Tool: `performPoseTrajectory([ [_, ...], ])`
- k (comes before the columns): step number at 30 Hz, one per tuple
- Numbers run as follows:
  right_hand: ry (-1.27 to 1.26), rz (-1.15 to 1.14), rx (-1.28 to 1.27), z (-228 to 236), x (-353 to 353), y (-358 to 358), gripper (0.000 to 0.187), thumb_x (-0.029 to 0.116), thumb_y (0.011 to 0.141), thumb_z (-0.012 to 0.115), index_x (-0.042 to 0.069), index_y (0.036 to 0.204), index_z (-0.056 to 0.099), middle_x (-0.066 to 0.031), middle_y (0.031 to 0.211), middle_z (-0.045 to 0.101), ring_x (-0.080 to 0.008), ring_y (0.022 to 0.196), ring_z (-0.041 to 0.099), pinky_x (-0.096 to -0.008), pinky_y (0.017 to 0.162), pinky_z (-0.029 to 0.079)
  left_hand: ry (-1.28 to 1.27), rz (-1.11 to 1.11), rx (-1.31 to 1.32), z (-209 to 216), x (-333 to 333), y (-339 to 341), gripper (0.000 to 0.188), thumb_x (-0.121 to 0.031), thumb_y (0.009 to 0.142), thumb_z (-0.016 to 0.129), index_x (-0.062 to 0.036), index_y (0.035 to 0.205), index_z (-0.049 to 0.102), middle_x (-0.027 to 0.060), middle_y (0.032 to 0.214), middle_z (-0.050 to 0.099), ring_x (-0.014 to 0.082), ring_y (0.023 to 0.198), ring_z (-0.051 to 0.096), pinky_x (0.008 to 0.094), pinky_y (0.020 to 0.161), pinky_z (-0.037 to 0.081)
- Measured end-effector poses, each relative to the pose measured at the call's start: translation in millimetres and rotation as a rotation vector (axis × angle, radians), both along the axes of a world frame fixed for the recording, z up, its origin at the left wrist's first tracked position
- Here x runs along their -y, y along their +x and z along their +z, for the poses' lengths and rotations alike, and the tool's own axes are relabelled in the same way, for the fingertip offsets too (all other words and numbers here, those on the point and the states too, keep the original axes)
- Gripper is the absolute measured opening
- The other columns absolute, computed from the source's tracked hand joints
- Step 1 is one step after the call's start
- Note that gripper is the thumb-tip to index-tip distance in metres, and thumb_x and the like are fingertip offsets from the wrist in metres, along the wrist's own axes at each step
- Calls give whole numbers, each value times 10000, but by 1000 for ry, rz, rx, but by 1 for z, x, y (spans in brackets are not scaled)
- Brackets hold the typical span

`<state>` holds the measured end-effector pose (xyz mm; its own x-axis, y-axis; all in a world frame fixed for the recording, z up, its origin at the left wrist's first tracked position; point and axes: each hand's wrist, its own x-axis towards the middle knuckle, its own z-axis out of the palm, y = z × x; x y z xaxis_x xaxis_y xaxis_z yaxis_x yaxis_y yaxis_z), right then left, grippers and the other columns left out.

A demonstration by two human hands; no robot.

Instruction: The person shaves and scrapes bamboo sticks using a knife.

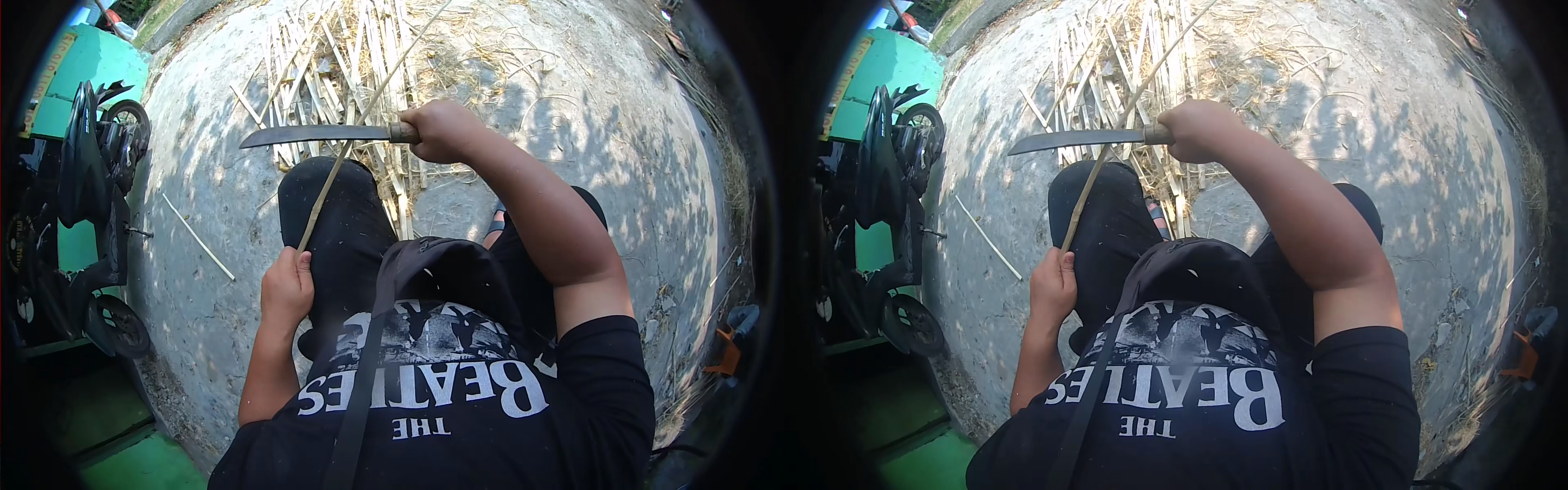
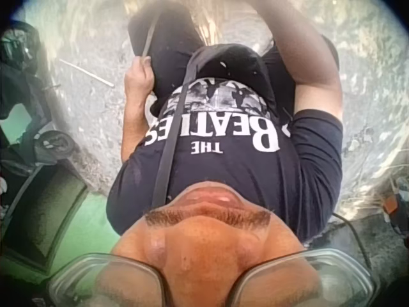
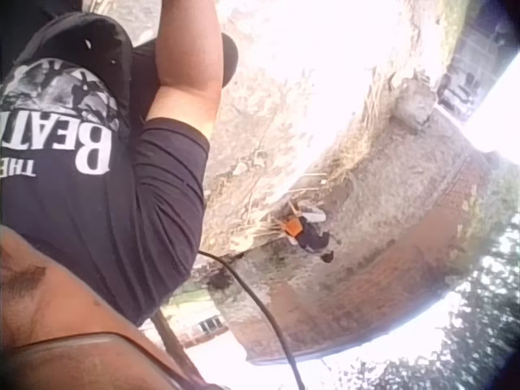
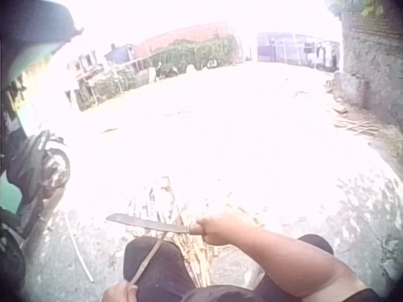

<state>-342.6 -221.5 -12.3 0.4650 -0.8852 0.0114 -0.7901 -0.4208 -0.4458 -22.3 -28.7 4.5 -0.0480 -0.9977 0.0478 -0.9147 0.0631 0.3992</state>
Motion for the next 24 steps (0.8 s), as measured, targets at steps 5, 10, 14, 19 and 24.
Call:
performPoseTrajectory([
  [5,-15,19,-14,-6,7,-7,117,175,774,681,104,865,665,-161,814,699,-398,810,684,-511,732,544,-21,-7,-2,-3,0,2,364,-289,1059,532,-20,815,506,243,700,581,493,677,582,544,589,433],
  [10,157,-226,52,-3,13,-25,201,187,800,644,120,979,707,-160,907,723,-348,918,709,-469,847,562,1,-9,-8,-4,-1,5,372,-287,1067,519,-2,828,520,258,704,578,506,693,579,538,600,422],
  [14,39,-82,-32,9,1,-6,155,169,777,674,112,917,708,-188,830,700,-393,840,691,-505,753,552,14,5,19,-5,-3,3,355,-304,1060,523,-23,842,512,248,723,601,498,696,593,570,609,442],
  [19,191,-163,-130,1,15,-10,255,168,813,633,119,1044,728,-146,940,738,-334,910,719,-462,826,576,-11,22,92,3,-5,-3,328,-294,1055,535,-31,859,519,244,744,618,501,721,607,568,620,457],
  [24,245,-311,-70,-23,37,-48,258,204,832,631,85,1046,714,-170,960,732,-341,917,715,-458,839,562,-15,0,119,7,2,-3,316,-271,1054,541,-28,853,519,242,739,615,503,711,602,563,609,453],
])
